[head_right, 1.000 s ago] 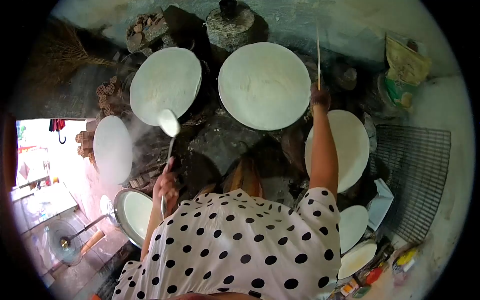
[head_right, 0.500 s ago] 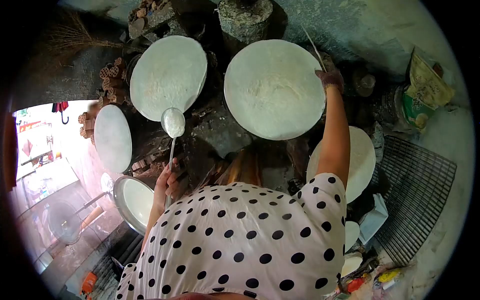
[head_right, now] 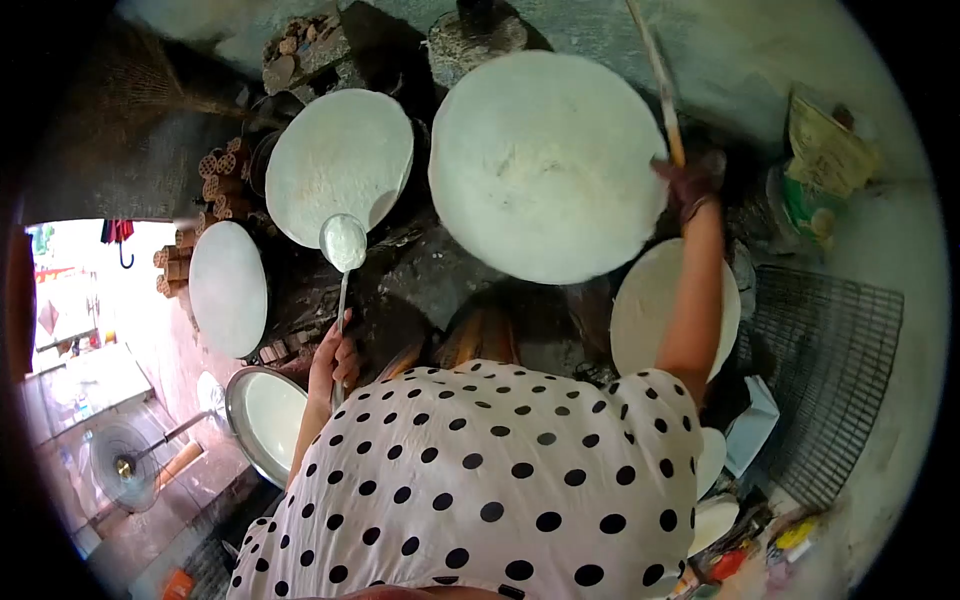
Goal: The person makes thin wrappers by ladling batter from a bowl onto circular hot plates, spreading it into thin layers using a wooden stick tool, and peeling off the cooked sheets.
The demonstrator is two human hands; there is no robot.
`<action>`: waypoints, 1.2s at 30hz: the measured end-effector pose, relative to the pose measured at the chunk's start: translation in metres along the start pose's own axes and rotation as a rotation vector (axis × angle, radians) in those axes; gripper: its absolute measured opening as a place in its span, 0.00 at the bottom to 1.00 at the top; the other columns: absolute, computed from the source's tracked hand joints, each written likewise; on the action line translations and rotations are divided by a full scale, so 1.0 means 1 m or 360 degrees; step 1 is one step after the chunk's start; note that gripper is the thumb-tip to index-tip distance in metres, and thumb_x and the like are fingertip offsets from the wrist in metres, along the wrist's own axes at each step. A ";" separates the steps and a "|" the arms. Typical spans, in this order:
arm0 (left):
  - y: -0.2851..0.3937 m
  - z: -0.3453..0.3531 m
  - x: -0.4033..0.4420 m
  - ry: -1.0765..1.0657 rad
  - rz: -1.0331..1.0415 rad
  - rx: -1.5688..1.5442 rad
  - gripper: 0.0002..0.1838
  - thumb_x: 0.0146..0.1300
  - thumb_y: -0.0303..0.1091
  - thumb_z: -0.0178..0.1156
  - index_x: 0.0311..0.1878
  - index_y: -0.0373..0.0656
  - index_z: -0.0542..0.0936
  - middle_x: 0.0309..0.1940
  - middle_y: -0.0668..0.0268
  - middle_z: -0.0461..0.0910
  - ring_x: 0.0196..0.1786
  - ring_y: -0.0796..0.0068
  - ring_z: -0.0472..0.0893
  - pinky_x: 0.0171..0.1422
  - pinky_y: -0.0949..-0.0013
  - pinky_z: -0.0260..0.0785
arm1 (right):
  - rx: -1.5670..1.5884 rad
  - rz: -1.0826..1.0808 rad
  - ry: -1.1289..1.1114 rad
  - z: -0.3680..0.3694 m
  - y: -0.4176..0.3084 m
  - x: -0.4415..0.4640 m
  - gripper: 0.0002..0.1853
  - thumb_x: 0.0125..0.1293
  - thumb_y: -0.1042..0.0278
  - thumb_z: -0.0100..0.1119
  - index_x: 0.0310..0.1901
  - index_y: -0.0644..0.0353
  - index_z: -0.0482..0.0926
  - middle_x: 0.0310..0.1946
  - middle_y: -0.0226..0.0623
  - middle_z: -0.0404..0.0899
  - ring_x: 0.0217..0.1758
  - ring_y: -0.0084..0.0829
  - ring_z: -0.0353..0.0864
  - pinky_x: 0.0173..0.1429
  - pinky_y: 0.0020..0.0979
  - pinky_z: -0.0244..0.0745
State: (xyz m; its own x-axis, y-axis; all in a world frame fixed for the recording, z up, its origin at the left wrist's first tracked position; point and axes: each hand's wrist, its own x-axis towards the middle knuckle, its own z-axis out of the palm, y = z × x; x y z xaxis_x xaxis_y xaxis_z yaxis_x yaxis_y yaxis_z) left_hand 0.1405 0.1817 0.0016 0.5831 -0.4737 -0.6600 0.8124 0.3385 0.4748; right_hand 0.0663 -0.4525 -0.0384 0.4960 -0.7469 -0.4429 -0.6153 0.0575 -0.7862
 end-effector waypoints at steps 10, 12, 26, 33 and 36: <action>0.004 -0.043 0.003 -0.0373 -0.0104 0.1016 0.20 0.74 0.37 0.42 0.65 0.45 0.66 0.21 0.75 0.64 0.14 0.85 0.61 0.17 0.78 0.55 | 0.1059 0.0461 0.0696 0.123 0.230 -0.358 0.11 0.56 0.62 0.69 0.33 0.56 0.78 0.18 0.27 0.72 0.15 0.24 0.69 0.17 0.32 0.63; 0.007 -0.070 0.030 -0.0519 -0.0325 0.0991 0.20 0.74 0.37 0.43 0.65 0.44 0.66 0.20 0.75 0.64 0.14 0.85 0.62 0.17 0.76 0.57 | 0.1677 0.0563 0.0752 0.069 0.267 -0.447 0.09 0.59 0.62 0.67 0.35 0.56 0.79 0.22 0.26 0.75 0.16 0.28 0.70 0.22 0.27 0.71; -0.211 -0.004 -0.091 -0.0943 -0.0863 0.1180 0.21 0.75 0.36 0.44 0.68 0.41 0.63 0.20 0.76 0.64 0.14 0.87 0.61 0.17 0.77 0.58 | -0.2050 0.0743 0.1968 -0.303 0.359 -0.812 0.13 0.64 0.58 0.51 0.48 0.49 0.75 0.35 0.42 0.82 0.40 0.44 0.81 0.50 0.48 0.72; -0.320 0.007 -0.169 -0.0791 -0.0786 0.1162 0.20 0.75 0.35 0.44 0.67 0.43 0.64 0.20 0.75 0.66 0.14 0.86 0.61 0.16 0.77 0.55 | -0.1731 0.0932 0.1700 -0.312 0.533 -0.757 0.09 0.65 0.63 0.50 0.41 0.49 0.80 0.40 0.42 0.79 0.42 0.44 0.82 0.44 0.43 0.78; -0.351 0.017 -0.207 -0.0632 -0.0822 0.1072 0.19 0.75 0.34 0.44 0.66 0.43 0.64 0.20 0.74 0.66 0.14 0.85 0.61 0.15 0.78 0.55 | -0.1594 0.0936 0.1639 -0.299 0.621 -0.735 0.07 0.64 0.67 0.49 0.39 0.48 0.78 0.37 0.39 0.78 0.42 0.40 0.82 0.44 0.41 0.79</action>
State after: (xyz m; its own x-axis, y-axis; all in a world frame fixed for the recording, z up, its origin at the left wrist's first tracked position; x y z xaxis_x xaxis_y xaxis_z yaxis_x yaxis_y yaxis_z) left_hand -0.2648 0.1475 -0.0187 0.0060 -0.7188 -0.6952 0.7260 -0.4749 0.4974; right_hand -0.8634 -0.0662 -0.0721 -0.3158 -0.9199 0.2324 -0.9177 0.3584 0.1714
